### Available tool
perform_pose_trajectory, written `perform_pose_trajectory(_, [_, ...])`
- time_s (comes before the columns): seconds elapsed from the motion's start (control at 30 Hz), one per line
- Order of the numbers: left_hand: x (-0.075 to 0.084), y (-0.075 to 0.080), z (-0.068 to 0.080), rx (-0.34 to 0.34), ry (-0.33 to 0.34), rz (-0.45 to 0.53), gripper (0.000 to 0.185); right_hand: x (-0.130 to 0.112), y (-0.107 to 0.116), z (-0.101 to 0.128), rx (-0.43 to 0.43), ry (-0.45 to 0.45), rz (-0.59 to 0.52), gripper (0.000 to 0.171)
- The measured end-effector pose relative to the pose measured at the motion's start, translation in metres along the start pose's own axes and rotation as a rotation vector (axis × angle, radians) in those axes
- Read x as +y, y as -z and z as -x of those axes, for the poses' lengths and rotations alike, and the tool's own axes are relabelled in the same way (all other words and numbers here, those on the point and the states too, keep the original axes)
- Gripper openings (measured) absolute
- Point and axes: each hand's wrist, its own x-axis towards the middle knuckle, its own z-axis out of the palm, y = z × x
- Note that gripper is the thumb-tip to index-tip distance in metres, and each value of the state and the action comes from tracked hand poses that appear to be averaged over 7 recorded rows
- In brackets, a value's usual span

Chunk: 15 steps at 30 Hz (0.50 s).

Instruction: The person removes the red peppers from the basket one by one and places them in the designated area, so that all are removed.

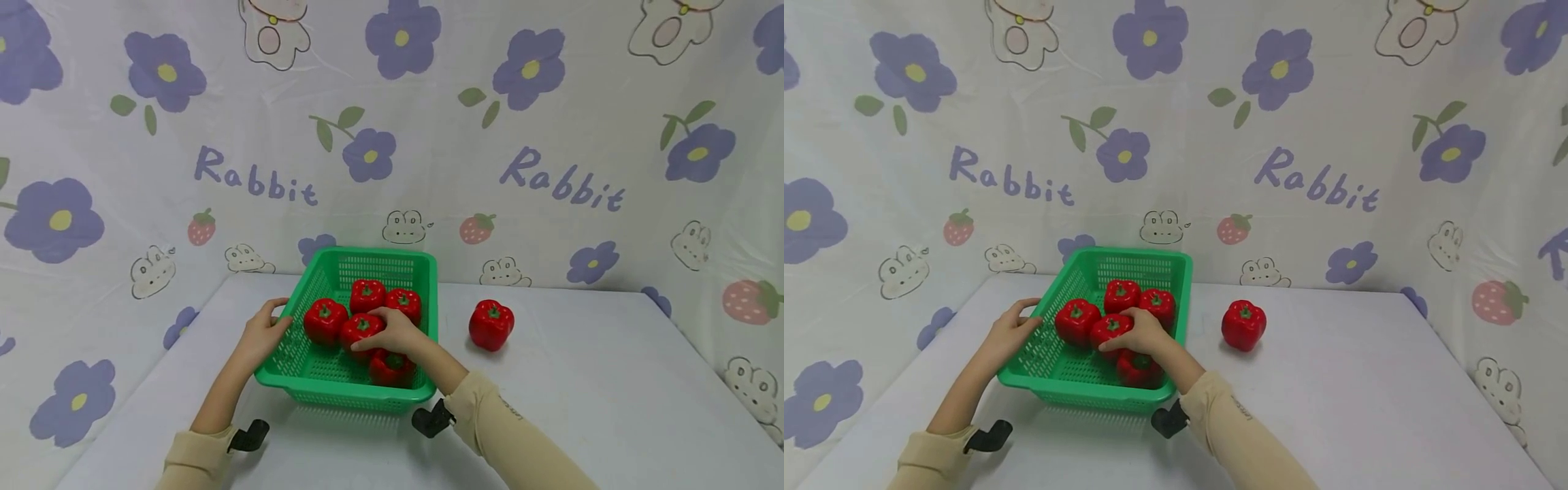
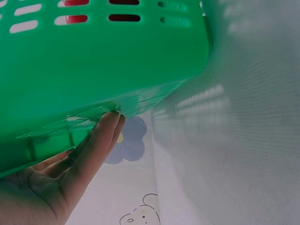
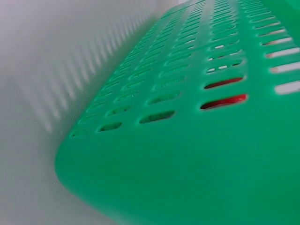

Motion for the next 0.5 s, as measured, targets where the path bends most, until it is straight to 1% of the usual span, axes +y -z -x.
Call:
perform_pose_trajectory(0.17, [0.0028,-0.0006,0.0017,0.004,-0.014,0.002,0.051,0.0007,0.0011,0.0013,0.012,-0.002,-0.018,0.074])
perform_pose_trajectory(0.37, [0.0017,-0.0010,0.0019,0.007,-0.012,0.008,0.051,0.0010,0.0003,0.0016,0.008,0.005,-0.038,0.075])
perform_pose_trajectory(0.5, [0.0005,-0.0015,0.0027,0.009,-0.005,0.010,0.051,0.0013,-0.0009,0.0019,0.021,0.005,-0.046,0.076])
